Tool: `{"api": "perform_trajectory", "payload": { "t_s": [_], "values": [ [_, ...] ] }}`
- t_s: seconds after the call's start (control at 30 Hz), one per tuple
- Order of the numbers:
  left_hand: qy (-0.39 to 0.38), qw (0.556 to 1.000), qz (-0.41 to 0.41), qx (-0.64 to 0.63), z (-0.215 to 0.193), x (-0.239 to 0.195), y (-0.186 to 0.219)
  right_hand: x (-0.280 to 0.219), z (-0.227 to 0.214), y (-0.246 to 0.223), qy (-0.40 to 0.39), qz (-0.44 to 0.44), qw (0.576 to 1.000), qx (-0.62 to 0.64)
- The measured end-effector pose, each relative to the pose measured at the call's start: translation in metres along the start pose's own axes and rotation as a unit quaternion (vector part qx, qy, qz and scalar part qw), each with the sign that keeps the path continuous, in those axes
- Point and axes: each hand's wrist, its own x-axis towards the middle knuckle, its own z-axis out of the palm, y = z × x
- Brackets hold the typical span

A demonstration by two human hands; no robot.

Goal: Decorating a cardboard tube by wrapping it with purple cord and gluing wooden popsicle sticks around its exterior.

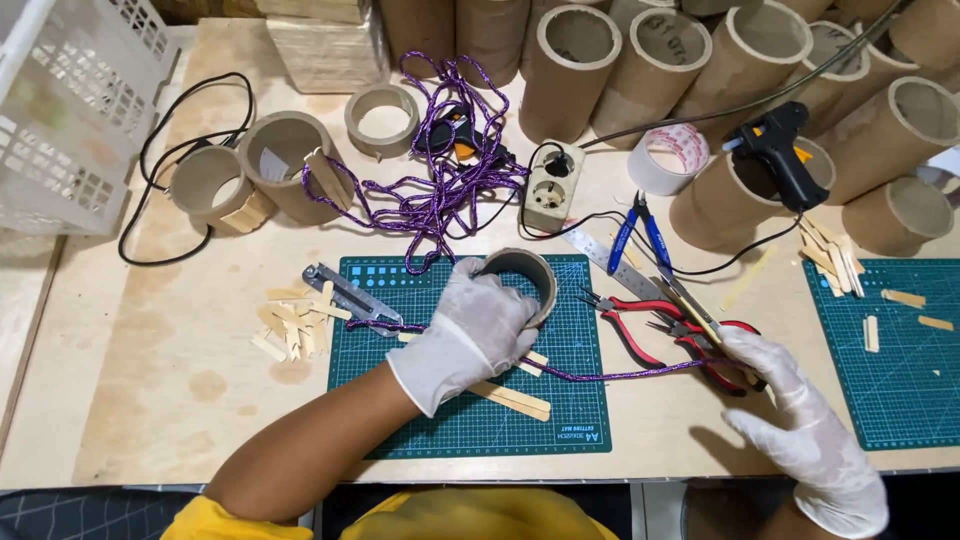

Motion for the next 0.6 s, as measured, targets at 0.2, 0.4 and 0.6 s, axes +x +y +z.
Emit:
{"api": "perform_trajectory", "payload": {
  "t_s": [0.2,0.4,0.6],
  "values": [
    [0.153,0.922,-0.030,-0.353,-0.046,-0.033,-0.043,0.011,-0.019,-0.028,0.040,-0.032,0.987,-0.153],
    [0.227,0.476,-0.019,-0.850,-0.043,-0.063,-0.081,0.030,-0.014,0.004,0.231,-0.308,0.845,-0.372],
    [0.293,0.316,-0.051,-0.901,-0.019,-0.063,-0.085,0.092,-0.037,-0.039,0.107,-0.194,0.888,-0.403]
  ]
}}
